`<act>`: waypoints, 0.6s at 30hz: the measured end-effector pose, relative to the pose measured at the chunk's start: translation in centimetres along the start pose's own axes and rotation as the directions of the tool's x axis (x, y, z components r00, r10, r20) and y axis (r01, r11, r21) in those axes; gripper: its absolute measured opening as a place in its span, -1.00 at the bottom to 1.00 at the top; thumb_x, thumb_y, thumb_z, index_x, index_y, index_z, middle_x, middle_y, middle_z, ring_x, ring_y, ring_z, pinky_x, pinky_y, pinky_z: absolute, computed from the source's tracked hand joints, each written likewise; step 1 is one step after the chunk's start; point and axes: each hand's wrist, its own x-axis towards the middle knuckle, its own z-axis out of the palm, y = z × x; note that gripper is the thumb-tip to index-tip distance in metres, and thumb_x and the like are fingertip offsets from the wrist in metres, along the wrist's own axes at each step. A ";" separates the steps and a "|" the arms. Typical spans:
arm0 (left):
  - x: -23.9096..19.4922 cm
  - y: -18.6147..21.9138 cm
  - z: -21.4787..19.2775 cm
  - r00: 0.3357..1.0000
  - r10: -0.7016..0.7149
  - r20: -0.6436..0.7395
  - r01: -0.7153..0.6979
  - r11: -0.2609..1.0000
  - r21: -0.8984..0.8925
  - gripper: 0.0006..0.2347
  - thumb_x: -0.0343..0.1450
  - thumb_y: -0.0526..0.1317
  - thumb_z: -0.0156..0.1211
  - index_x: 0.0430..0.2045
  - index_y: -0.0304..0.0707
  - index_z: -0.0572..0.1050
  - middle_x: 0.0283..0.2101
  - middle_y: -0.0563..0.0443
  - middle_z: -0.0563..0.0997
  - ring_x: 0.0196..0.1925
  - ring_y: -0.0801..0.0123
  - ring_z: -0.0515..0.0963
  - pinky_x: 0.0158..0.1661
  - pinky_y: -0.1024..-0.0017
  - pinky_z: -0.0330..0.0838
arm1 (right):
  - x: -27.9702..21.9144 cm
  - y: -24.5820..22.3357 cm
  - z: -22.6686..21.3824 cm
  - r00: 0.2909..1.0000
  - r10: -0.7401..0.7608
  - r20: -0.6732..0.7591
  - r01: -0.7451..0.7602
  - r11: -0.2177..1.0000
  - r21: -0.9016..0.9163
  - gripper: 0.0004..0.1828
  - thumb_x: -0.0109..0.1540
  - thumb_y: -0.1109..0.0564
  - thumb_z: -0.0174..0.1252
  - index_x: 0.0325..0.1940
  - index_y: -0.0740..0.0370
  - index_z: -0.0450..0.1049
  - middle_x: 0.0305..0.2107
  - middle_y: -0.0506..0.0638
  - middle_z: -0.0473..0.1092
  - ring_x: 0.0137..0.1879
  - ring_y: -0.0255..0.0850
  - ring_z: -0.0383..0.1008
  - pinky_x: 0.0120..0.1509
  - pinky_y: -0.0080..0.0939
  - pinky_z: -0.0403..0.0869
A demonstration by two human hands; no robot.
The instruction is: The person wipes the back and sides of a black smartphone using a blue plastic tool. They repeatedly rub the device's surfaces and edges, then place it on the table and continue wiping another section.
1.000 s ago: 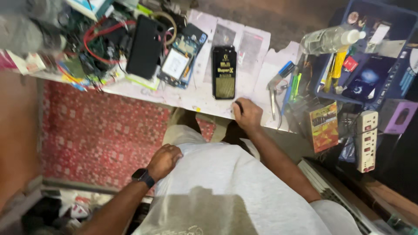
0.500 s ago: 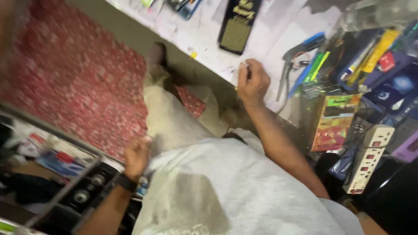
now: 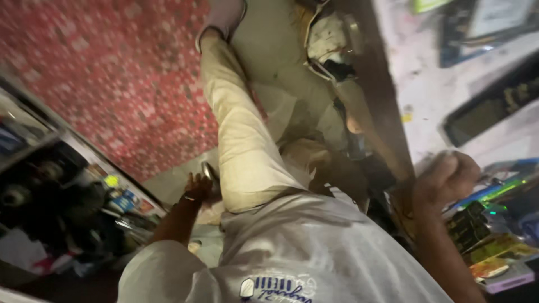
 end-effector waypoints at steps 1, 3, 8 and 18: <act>0.3 -1.0 0.5 1.000 -0.007 0.020 0.007 1.000 -0.001 -0.75 0.49 -0.14 0.17 -0.14 -0.39 0.55 -0.30 -0.19 0.55 -0.30 0.20 0.45 -0.27 0.20 0.36 | -0.2 0.4 -0.3 0.998 0.046 0.032 -0.046 0.999 -0.017 -0.78 0.54 0.18 -0.04 0.06 0.47 0.35 -0.19 0.05 0.39 -0.13 -0.22 0.40 -0.01 -0.19 0.45; 1.9 -2.0 1.7 0.999 -0.016 0.044 0.017 1.000 -0.012 -0.73 0.48 -0.12 0.18 -0.11 -0.39 0.55 -0.28 -0.21 0.56 -0.29 0.16 0.46 -0.25 0.17 0.37 | -0.1 1.6 -0.1 0.999 0.046 0.019 -0.047 0.995 0.090 -0.75 0.53 0.13 -0.04 0.07 0.44 0.32 -0.29 0.02 0.32 -0.29 -0.23 0.24 -0.16 -0.21 0.32; 4.5 -3.6 3.7 0.999 -0.005 0.036 0.007 0.999 -0.046 -0.67 0.46 -0.09 0.19 -0.04 -0.37 0.56 -0.23 -0.28 0.58 -0.25 0.07 0.49 -0.21 0.11 0.40 | 0.7 3.0 0.3 0.998 -0.056 -0.014 0.056 0.997 0.061 -0.71 0.54 0.08 -0.04 0.06 0.44 0.33 -0.22 0.09 0.31 -0.22 -0.17 0.24 -0.10 -0.17 0.32; 2.0 13.5 -1.9 0.773 0.395 -0.496 -0.517 0.846 -0.133 -0.81 0.52 -0.23 0.20 -0.09 -0.38 0.59 -0.18 -0.08 0.63 -0.15 0.32 0.57 -0.09 0.34 0.45 | 0.3 -1.1 0.4 0.973 0.231 -0.002 -0.231 0.973 0.016 -0.70 0.41 0.09 -0.08 0.01 0.40 0.40 -0.17 0.15 0.35 -0.07 -0.09 0.36 0.05 -0.04 0.42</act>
